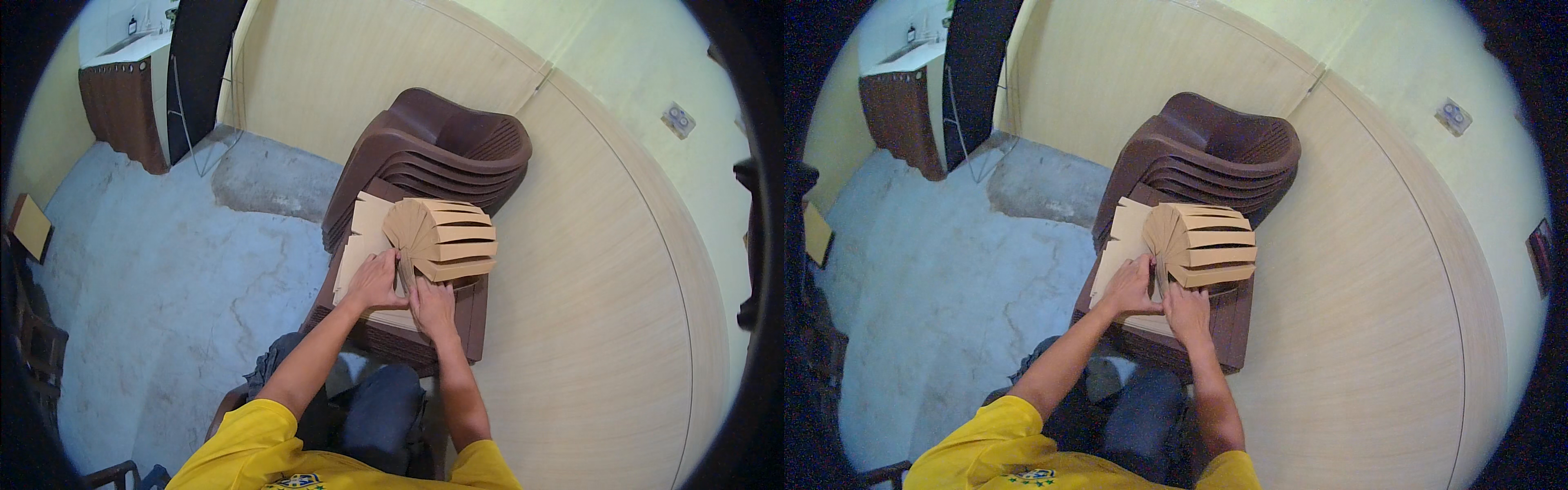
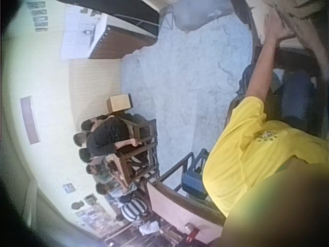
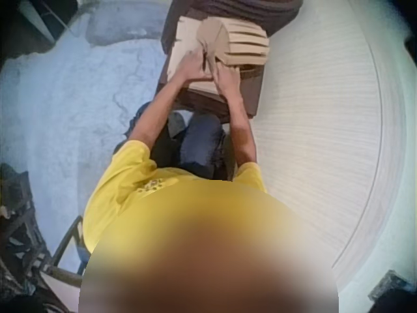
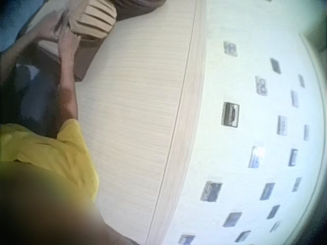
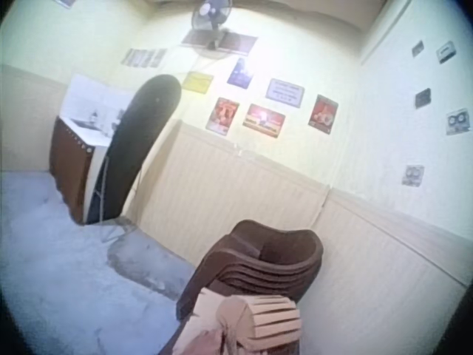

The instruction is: The person assembles flat cardboard pieces into small boxes by folding and tucking flaps. They handle multiple pieces, aligning edges and securing tabs to form the box shape, then place finished boxes on a stack nearby.

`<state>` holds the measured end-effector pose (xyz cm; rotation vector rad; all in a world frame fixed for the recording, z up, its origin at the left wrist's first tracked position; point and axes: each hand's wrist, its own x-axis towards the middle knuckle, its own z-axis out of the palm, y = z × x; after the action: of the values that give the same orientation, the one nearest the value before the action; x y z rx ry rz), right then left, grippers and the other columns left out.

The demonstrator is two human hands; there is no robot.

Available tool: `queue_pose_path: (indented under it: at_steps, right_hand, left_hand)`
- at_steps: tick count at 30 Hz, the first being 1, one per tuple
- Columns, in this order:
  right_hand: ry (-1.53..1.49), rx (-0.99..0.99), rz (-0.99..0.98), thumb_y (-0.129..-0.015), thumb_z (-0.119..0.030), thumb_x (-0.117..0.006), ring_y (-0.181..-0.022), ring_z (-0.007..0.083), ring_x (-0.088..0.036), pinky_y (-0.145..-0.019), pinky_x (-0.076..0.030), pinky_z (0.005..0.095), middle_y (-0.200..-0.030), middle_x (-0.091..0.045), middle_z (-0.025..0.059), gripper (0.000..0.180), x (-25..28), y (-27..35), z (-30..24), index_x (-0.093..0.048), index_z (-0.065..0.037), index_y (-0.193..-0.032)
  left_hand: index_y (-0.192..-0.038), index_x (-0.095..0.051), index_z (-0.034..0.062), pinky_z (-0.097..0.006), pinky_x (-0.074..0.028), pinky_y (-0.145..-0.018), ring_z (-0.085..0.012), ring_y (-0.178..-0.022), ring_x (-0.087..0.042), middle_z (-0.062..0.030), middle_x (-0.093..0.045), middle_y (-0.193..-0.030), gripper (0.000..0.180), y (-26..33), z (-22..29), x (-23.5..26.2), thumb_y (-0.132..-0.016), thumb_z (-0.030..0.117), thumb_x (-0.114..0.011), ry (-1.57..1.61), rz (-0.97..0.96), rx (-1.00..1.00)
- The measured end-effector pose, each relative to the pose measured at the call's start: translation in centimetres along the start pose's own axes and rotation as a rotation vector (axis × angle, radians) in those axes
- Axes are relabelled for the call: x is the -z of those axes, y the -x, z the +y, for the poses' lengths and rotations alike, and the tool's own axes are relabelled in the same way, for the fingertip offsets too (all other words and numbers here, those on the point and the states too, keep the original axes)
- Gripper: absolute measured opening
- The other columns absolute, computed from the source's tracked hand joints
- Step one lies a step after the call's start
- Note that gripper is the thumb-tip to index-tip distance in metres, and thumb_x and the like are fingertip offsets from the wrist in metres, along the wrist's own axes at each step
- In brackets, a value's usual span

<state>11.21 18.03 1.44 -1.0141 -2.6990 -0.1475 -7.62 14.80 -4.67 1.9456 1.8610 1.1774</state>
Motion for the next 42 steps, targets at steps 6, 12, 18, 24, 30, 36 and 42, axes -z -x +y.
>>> queue_pose_path:
  at_steps: [6, 12, 18, 24, 30, 36, 42]
  right_hand:
    - [0.018, -0.002, 0.004, -0.103, -0.038, -0.064, -0.092, 0.0461, -0.069, -0.090, -0.046, 0.0575, -0.092, -0.073, 0.0236, 0.036, -0.4, 1.1, 0.0, -0.064, -0.003, -0.112]
    - [-0.008, -0.082, -0.110, -0.094, -0.040, -0.070, -0.099, 0.0468, -0.069, -0.096, -0.046, 0.0568, -0.096, -0.072, 0.0276, 0.045, -0.7, 0.8, 0.1, -0.064, 0.000, -0.115]
    - [0.013, 0.030, -0.041, -0.086, -0.045, -0.076, -0.117, 0.0439, -0.065, -0.113, -0.041, 0.0616, -0.117, -0.072, 0.0265, 0.063, 0.6, 2.0, 4.3, -0.067, -0.001, -0.131]
    - [0.172, -0.020, 0.041, -0.086, -0.032, -0.077, -0.122, 0.0411, -0.063, -0.116, -0.040, 0.0598, -0.120, -0.071, 0.0206, 0.050, -0.8, 2.8, 4.9, -0.071, -0.007, -0.130]
    - [0.155, -0.058, 0.120, -0.093, -0.016, -0.066, -0.101, 0.0366, -0.069, -0.100, -0.045, 0.0564, -0.100, -0.075, 0.0140, 0.024, -1.7, 2.9, 6.5, -0.080, -0.019, -0.111]
    - [0.223, -0.241, 0.167, -0.094, -0.017, -0.070, -0.111, 0.0391, -0.065, -0.099, -0.044, 0.0603, -0.114, -0.071, 0.0165, 0.021, -1.1, 1.8, 12.3, -0.077, -0.016, -0.114]
    - [0.071, -0.384, -0.112, -0.101, -0.015, -0.065, -0.119, 0.0381, -0.067, -0.117, -0.035, 0.0674, -0.118, -0.074, 0.0157, 0.031, -2.8, -0.5, 17.9, -0.073, -0.019, -0.130]
  left_hand:
    - [-0.140, -0.046, -0.0024, -0.049, -0.047, -0.104, -0.0406, -0.124, -0.065, -0.0237, -0.066, -0.132, 0.106, 0.1, 0.0, 0.2, -0.063, 0.053, -0.093, 0.029, 0.023, 0.030]
    - [-0.144, -0.044, -0.0023, -0.049, -0.046, -0.108, -0.0407, -0.129, -0.064, -0.0246, -0.065, -0.140, 0.117, -0.1, -0.2, 0.5, -0.058, 0.057, -0.097, 0.071, -0.058, 0.055]
    - [-0.143, -0.046, -0.0013, -0.048, -0.046, -0.108, -0.0401, -0.130, -0.062, -0.0239, -0.066, -0.137, 0.121, 0.1, 0.4, 0.7, -0.057, 0.066, -0.097, 0.105, 0.045, 0.032]
    - [-0.131, -0.057, -0.0014, -0.049, -0.046, -0.106, -0.0408, -0.118, -0.063, -0.0222, -0.067, -0.125, 0.119, -0.5, 0.8, 1.8, -0.051, 0.078, -0.095, 0.005, -0.126, 0.069]
    - [-0.132, -0.060, 0.0057, -0.048, -0.044, -0.109, -0.0378, -0.123, -0.061, -0.0170, -0.067, -0.126, 0.096, 0.1, 0.1, 0.8, -0.064, 0.063, -0.094, 0.067, 0.094, -0.148]
    - [-0.127, -0.061, 0.0055, -0.047, -0.045, -0.105, -0.0356, -0.123, -0.060, -0.0157, -0.067, -0.123, 0.060, -0.5, -0.3, -0.2, -0.080, 0.037, -0.084, 0.039, 0.057, 0.040]
    - [-0.112, -0.066, 0.0068, -0.047, -0.046, -0.101, -0.0343, -0.118, -0.061, -0.0123, -0.066, -0.117, 0.040, -0.5, -0.5, -0.3, -0.082, 0.030, -0.081, 0.009, 0.059, -0.026]
